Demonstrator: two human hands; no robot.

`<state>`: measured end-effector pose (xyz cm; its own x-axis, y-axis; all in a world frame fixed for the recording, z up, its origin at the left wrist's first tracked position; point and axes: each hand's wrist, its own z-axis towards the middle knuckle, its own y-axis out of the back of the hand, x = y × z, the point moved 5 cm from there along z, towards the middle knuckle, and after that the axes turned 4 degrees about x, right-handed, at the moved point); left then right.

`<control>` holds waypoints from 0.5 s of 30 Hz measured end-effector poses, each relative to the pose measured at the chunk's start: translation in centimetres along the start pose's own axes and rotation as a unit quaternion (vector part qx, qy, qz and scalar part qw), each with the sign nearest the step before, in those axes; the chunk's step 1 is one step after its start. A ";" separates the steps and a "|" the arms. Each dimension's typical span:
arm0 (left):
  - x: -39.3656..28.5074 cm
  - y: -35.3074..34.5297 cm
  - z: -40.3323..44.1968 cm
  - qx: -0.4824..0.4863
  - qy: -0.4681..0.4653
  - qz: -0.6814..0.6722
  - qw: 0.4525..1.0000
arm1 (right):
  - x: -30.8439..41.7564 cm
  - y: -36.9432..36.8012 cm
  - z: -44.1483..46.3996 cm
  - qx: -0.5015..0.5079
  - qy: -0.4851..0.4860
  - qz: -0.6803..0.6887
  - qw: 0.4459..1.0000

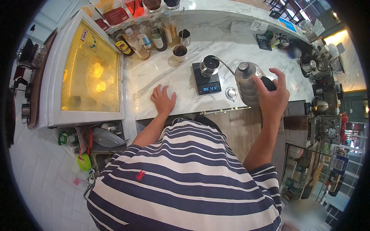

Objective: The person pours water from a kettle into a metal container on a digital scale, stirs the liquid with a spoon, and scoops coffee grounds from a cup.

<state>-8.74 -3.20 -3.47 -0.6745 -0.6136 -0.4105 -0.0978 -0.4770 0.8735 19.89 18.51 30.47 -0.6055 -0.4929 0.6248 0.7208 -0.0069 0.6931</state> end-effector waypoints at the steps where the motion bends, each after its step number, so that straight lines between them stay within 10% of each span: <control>1: 0.0 0.0 0.0 0.001 0.002 0.001 1.000 | 0.0 0.1 0.1 -0.002 0.002 -0.006 1.000; 15: 0.0 0.0 0.0 0.002 0.004 0.004 1.000 | -0.2 -0.3 -0.2 0.036 -0.009 0.021 0.999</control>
<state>-8.71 -3.20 -3.43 -0.6698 -0.6216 -0.4062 -0.0959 -0.4700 0.8774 19.85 18.44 30.06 -0.5811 -0.4766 0.6598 0.7200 0.0770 0.6897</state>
